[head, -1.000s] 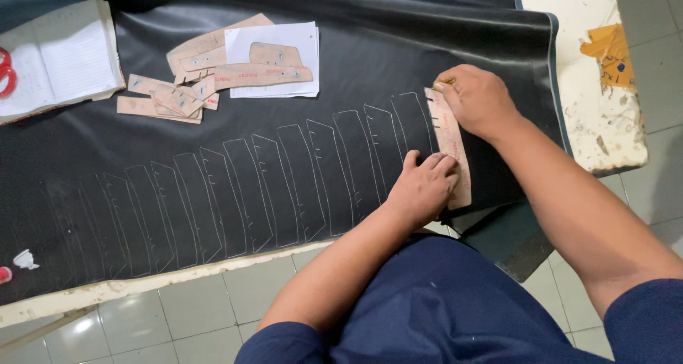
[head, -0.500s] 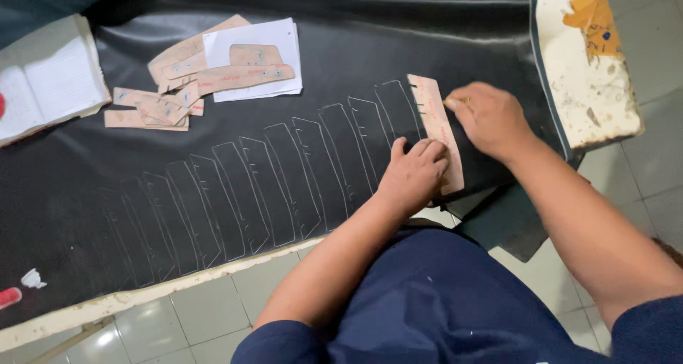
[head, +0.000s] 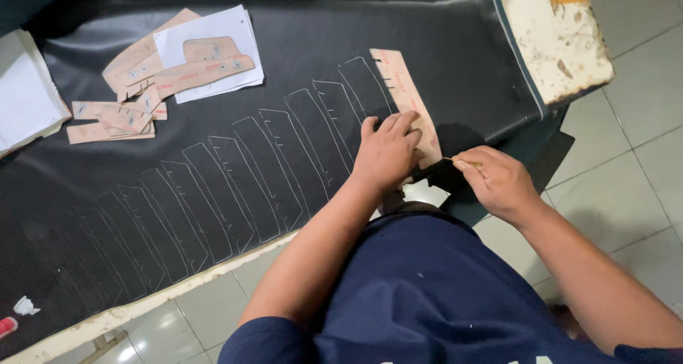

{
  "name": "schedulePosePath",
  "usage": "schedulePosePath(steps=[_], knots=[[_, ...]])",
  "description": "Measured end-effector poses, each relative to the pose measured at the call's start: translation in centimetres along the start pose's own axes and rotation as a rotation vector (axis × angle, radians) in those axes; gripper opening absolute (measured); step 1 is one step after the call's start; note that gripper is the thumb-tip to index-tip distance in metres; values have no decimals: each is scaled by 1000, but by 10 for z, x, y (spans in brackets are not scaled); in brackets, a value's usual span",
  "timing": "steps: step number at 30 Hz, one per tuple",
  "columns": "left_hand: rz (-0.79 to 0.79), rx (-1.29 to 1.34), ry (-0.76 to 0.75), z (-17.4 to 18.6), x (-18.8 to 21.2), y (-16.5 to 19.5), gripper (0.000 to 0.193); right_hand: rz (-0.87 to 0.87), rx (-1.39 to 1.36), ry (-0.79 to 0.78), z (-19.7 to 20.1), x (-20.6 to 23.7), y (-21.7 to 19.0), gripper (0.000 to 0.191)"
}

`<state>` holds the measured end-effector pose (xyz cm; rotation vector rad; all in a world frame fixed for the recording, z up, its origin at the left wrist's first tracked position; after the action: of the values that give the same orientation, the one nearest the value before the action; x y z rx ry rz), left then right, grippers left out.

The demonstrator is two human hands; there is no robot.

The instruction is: The person uses a wooden pattern and a pencil to trace outlines onto a large black sheet on a table. They repeatedly reposition the pattern and draw along its edges to create multiple identical shapes.

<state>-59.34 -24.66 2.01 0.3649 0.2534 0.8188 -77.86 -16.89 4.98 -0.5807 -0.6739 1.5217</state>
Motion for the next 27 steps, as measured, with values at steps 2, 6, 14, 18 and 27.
schedulePosePath(steps=[2,6,14,18,27], knots=[[5,7,10,0,2,2,36,-10,-5,3,1,5,0,15],[10,-3,31,3,4,8,33,-7,-36,12,-1,13,-3,15],[-2,-3,0,14,11,11,33,135,-101,-38,-16,19,-22,14],[23,29,-9,17,12,10,34,173,-82,-58,-17,17,-29,14],[97,93,-95,16,12,3,35,268,70,79,-26,-21,-40,11]])
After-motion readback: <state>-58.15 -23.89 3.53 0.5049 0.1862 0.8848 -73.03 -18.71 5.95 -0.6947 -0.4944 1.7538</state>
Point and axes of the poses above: each hand's wrist, its own x-axis away from the middle knuckle, its own z-axis out of the back of the hand, y = z × x, the point moved 4 cm from there along -x, towards the middle knuckle, and after that the axes turned 4 degrees about -z, right-handed, at the moved point
